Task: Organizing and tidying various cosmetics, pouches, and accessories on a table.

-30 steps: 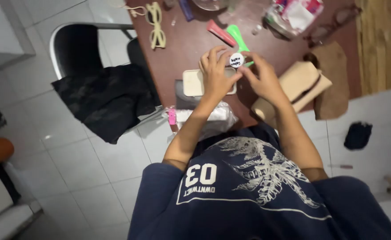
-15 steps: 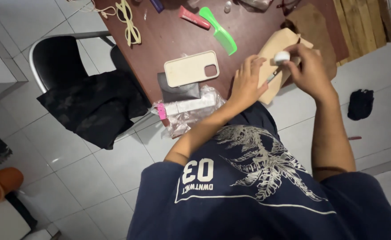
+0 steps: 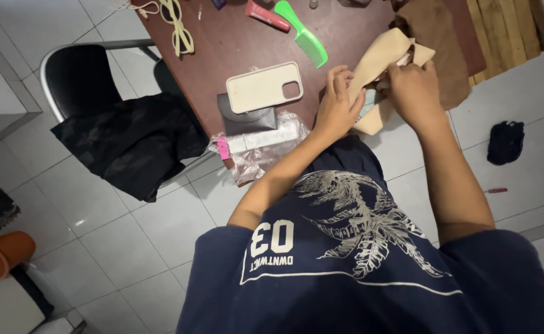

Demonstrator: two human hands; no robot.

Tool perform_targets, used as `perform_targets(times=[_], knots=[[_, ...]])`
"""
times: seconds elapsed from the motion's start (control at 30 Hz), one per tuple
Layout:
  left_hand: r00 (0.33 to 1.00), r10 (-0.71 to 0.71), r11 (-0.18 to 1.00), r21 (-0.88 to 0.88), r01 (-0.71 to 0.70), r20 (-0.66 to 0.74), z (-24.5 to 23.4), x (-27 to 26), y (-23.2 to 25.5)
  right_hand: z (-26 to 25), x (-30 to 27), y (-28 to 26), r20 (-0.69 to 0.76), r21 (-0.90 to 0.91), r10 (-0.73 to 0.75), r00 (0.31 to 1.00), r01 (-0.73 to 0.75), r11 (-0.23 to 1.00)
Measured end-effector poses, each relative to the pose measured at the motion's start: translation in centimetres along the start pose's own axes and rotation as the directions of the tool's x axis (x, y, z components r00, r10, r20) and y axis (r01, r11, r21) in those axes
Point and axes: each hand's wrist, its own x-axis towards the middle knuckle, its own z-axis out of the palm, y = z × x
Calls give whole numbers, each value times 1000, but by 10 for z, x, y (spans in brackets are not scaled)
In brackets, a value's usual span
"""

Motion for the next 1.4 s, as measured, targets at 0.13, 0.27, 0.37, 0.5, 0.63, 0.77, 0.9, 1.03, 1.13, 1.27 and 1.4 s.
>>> perform_targets(times=[0.13, 0.27, 0.37, 0.5, 0.63, 0.77, 0.9, 1.03, 1.13, 1.27, 1.4], knots=[[1000, 17, 1000, -17, -17, -18, -18, -5, 2, 1, 3, 5, -3, -75, -18, 1000, 18, 997], [1000, -12, 985, 169, 12, -5, -57, -13, -2, -54, 14, 4, 29, 125, 1, 1000, -5, 992], [989, -115, 971, 199, 131, -89, -87, -22, -9, -109, 46, -35, -136, 163, -36, 990, 58, 985], [957, -94, 954, 249, 166, -276, -121, -38, -24, -40, 123, -64, -234, 464, -186, 954, 278, 841], [931, -99, 947, 253, 196, -353, -147, -52, -26, 31, 201, -123, -261, 337, -263, 929, 343, 877], [899, -144, 928, 258, 267, -414, -164, -62, -29, 94, 244, -149, -360, 138, -279, 890, 347, 928], [869, -173, 929, 217, 301, -464, -178, -67, -29, 141, 266, -149, -291, 26, -245, 925, 263, 964], [858, -201, 925, 197, 325, -474, -187, -63, -29, 94, 258, -143, -332, 69, -258, 907, 296, 953], [843, -181, 922, 212, 325, -506, -192, -61, -32, 63, 258, -111, -221, 344, -159, 962, 229, 911], [821, -159, 915, 231, 332, -549, -203, -56, -37, 77, 319, -32, -279, 41, -27, 960, 40, 998], [809, -146, 921, 221, 322, -569, -210, -54, -50, 78, 365, -7, -387, 22, 25, 922, -18, 1000]])
